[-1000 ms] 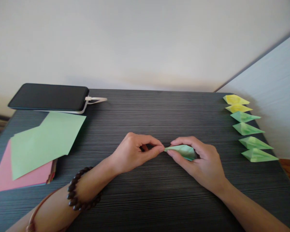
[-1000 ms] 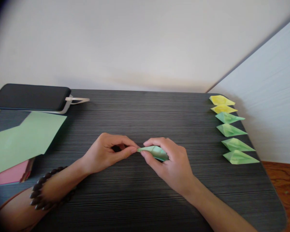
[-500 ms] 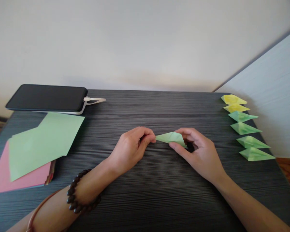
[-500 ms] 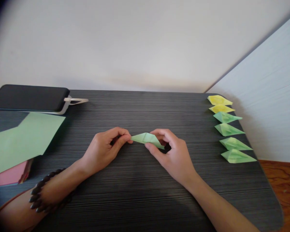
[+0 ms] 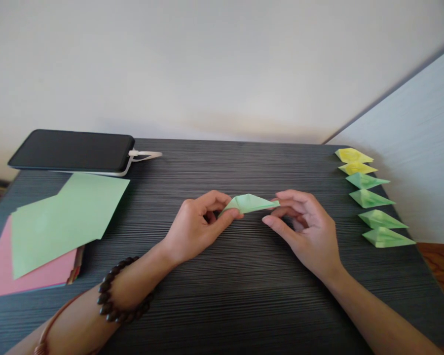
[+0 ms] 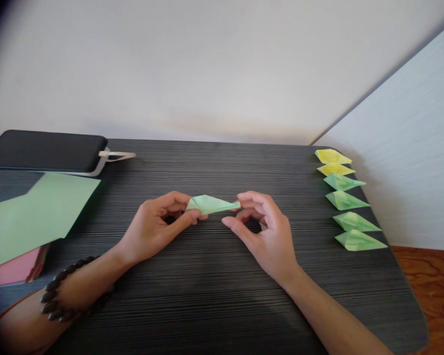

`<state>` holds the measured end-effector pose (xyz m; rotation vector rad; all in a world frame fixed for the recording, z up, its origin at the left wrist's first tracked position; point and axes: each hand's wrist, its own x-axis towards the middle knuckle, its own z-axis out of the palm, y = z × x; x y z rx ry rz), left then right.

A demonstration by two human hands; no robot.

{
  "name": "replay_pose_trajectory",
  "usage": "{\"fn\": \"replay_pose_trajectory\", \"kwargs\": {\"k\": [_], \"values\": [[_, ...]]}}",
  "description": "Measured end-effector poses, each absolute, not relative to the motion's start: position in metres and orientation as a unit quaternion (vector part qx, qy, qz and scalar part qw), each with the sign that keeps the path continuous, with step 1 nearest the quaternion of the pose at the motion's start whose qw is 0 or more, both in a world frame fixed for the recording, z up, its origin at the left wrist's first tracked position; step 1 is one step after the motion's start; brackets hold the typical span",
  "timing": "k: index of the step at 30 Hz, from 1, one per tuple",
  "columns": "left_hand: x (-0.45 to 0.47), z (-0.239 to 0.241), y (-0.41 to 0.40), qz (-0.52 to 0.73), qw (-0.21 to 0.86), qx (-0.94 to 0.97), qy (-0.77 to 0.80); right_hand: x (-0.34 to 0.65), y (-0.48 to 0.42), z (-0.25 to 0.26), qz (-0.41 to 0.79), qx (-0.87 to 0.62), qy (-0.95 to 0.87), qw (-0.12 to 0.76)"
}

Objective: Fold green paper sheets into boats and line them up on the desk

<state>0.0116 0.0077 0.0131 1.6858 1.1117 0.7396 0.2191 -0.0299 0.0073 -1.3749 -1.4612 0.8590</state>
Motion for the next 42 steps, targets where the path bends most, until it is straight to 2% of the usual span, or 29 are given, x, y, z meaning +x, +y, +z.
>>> {"fn": "replay_pose_trajectory", "kwargs": {"k": [10,14,17,32,42], "values": [[0.010,0.012,-0.002,0.231,0.468,0.758,0.391,0.214,-0.038,0.004,0.267,-0.516,-0.653,0.486],[0.009,0.010,-0.004,0.237,0.493,0.752,0.368,0.215,-0.039,0.005,0.170,-0.519,-0.707,0.450],[0.009,0.010,-0.005,0.245,0.489,0.763,0.346,0.217,-0.039,0.008,0.141,-0.518,-0.730,0.424],[0.008,0.004,-0.002,0.307,0.417,0.815,0.262,0.216,-0.037,0.013,0.184,-0.490,-0.747,0.409],[0.008,0.001,-0.001,0.337,0.364,0.825,0.271,0.218,-0.035,0.020,0.226,-0.490,-0.773,0.334]]}}
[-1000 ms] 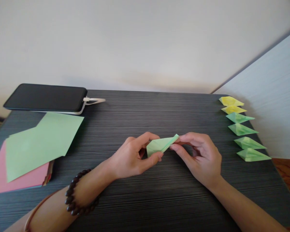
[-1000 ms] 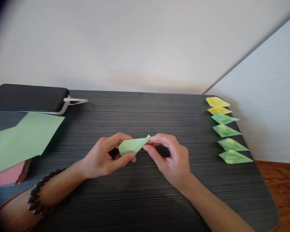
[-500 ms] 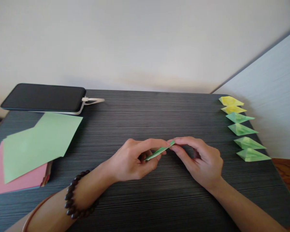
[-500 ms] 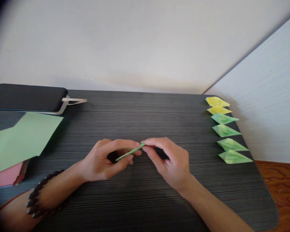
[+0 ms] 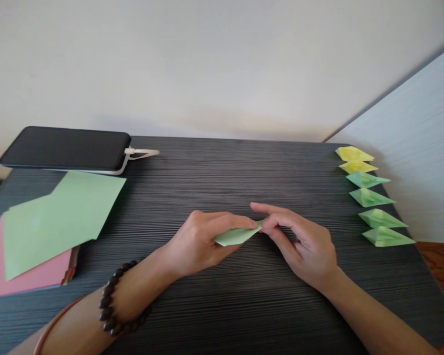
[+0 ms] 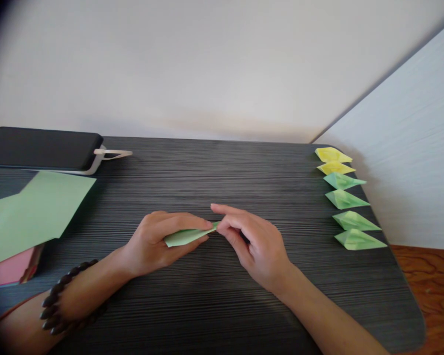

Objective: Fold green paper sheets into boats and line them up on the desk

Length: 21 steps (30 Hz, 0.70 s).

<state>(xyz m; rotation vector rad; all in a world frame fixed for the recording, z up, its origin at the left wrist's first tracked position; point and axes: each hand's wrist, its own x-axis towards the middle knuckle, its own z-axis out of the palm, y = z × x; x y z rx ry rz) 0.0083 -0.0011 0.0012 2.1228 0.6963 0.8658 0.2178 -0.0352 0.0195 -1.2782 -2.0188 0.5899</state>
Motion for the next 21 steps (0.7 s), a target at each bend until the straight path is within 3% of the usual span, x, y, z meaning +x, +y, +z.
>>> {"fn": "replay_pose_trajectory", "kwargs": {"k": [6,12,16,21], "values": [[0.007,0.001,-0.002,0.341,0.347,0.832,0.266,0.217,-0.037,0.019,0.234,-0.480,-0.779,0.328],[0.010,0.005,0.000,0.348,0.358,0.818,0.284,0.215,-0.038,0.012,0.259,-0.511,-0.693,0.438],[0.011,0.009,0.000,0.349,0.393,0.800,0.289,0.216,-0.036,0.010,0.308,-0.521,-0.658,0.448],[0.011,0.011,-0.001,0.345,0.404,0.798,0.284,0.217,-0.036,0.011,0.242,-0.490,-0.710,0.443]]}}
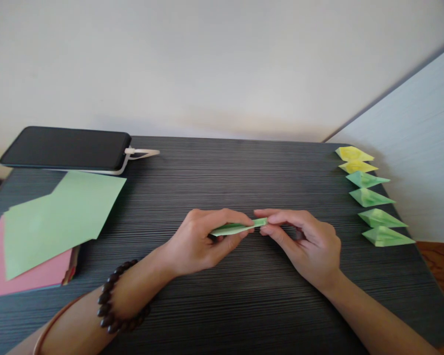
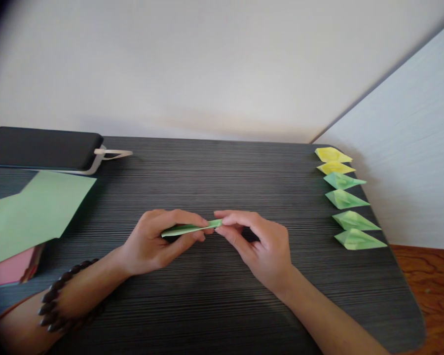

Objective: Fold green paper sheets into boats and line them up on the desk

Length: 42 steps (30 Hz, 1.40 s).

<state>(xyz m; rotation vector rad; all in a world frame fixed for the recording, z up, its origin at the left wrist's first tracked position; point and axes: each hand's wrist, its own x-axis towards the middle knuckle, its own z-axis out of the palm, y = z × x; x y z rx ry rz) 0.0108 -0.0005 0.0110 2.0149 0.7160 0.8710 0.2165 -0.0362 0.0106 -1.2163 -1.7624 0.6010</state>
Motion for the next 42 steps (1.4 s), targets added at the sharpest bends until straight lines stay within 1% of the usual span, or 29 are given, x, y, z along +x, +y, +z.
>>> {"fn": "replay_pose_trajectory", "kwargs": {"k": [7,15,19,22,24,31,35,38,42], "values": [[0.0099,0.0078,-0.0023,0.334,0.391,0.810,0.281,0.2166,-0.0357,0.0148,0.189,-0.466,-0.763,0.405],[0.0096,0.0103,-0.0010,0.344,0.377,0.810,0.289,0.2182,-0.0358,0.0161,0.182,-0.470,-0.777,0.377],[0.0126,0.0112,-0.0015,0.380,0.326,0.816,0.289,0.2180,-0.0372,0.0157,0.185,-0.452,-0.795,0.360],[0.0154,0.0111,-0.0026,0.410,0.283,0.819,0.284,0.2162,-0.0391,0.0150,0.189,-0.433,-0.802,0.365],[0.0168,0.0104,-0.0033,0.418,0.274,0.820,0.278,0.2151,-0.0398,0.0148,0.198,-0.428,-0.800,0.371],[0.0185,0.0094,-0.0047,0.424,0.305,0.816,0.248,0.2145,-0.0382,0.0137,0.206,-0.414,-0.791,0.400],[0.0181,0.0093,-0.0054,0.408,0.331,0.811,0.259,0.2126,-0.0385,0.0137,0.224,-0.448,-0.754,0.425],[0.0177,0.0097,-0.0056,0.392,0.361,0.803,0.268,0.2106,-0.0388,0.0150,0.241,-0.469,-0.742,0.415],[0.0184,0.0121,-0.0051,0.387,0.391,0.784,0.287,0.2090,-0.0385,0.0170,0.241,-0.458,-0.755,0.402]]}}
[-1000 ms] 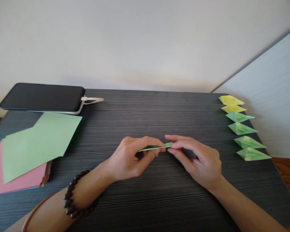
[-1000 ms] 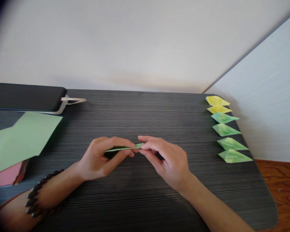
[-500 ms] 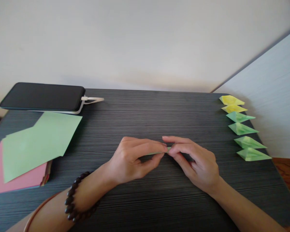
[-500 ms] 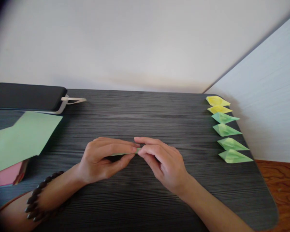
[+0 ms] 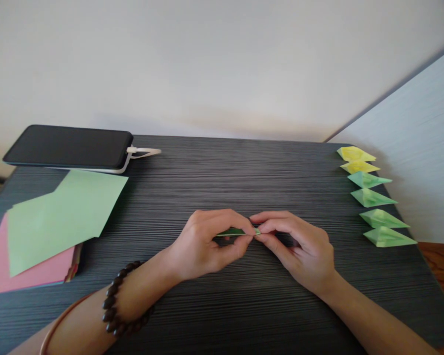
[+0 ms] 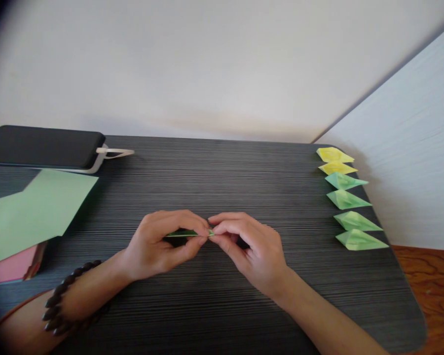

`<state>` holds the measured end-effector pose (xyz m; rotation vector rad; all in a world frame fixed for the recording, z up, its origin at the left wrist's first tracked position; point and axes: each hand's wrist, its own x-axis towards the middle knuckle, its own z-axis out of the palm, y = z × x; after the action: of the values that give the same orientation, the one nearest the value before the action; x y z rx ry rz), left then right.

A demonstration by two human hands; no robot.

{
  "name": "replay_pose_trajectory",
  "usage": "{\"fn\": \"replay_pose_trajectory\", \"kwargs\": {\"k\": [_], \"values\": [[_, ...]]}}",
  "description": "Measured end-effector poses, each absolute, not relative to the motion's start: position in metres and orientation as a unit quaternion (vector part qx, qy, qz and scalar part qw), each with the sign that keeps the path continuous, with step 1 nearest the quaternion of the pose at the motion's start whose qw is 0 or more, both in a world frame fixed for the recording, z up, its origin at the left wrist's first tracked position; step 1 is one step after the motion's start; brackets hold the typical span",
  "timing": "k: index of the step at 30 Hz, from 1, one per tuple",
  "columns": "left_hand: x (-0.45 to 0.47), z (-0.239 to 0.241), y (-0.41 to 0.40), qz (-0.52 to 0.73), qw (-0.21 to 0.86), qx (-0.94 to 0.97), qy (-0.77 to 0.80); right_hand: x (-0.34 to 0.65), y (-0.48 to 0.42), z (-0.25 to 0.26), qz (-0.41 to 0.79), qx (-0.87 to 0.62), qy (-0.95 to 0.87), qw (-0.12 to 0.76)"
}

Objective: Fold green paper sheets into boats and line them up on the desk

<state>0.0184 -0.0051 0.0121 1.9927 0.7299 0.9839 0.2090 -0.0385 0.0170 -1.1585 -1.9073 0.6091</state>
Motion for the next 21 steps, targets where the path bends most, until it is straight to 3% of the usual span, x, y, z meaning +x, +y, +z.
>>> {"fn": "replay_pose_trajectory", "kwargs": {"k": [7,21], "values": [[0.0203,0.0169,-0.0065,0.370,0.454,0.735,0.343,0.2083,-0.0395,0.0177,0.236,-0.454,-0.755,0.410],[0.0201,0.0190,-0.0074,0.387,0.453,0.717,0.362,0.2085,-0.0403,0.0190,0.299,-0.490,-0.715,0.399]]}}
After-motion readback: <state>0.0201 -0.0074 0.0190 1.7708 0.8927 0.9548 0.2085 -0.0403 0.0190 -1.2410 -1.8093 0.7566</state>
